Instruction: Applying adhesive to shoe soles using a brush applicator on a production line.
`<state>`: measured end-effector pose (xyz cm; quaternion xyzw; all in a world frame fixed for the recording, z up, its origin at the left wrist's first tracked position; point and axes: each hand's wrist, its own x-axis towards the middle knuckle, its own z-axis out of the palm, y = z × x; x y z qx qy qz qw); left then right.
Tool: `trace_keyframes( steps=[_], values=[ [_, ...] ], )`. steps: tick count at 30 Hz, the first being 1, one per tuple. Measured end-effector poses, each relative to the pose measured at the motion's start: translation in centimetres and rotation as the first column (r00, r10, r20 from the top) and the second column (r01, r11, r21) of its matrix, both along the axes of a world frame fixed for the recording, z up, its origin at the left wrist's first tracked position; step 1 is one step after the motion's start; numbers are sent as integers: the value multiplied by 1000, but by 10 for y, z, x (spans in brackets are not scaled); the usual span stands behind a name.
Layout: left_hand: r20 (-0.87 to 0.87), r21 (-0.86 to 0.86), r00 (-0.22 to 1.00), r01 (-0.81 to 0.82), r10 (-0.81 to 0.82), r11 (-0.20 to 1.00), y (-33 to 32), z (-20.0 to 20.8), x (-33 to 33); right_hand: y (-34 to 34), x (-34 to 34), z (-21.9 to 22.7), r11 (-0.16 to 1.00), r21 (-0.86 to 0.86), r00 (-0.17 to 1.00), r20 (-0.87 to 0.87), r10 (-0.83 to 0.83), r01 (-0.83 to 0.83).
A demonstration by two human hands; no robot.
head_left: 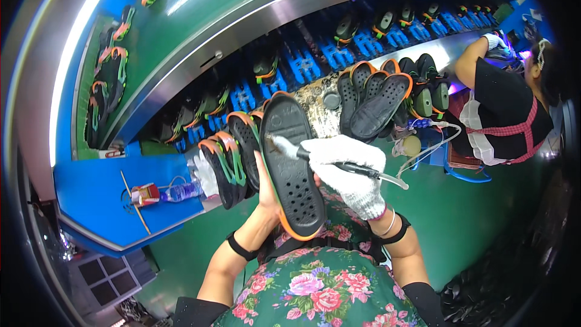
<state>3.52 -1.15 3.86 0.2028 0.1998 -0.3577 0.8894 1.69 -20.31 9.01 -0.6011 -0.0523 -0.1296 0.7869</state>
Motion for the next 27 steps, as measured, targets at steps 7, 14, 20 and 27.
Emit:
trace_keyframes(
  steps=[7,14,20,27],
  values=[
    [129,95,970,-219,206,971,-19,6,1,2,15,10,881,-436,979,162,-124,184],
    [310,382,950,-83,-43,920,-27,3,-9,17,16,11,628,-698,888,459,24,344],
    [261,-424,945,-71,197,903,-6,-34,-1,10,27,17,843,-463,928,356,-108,275],
    [407,306,911,-74,-60,949,4,-32,18,19,24,5,829,-551,943,318,103,95]
  ],
)
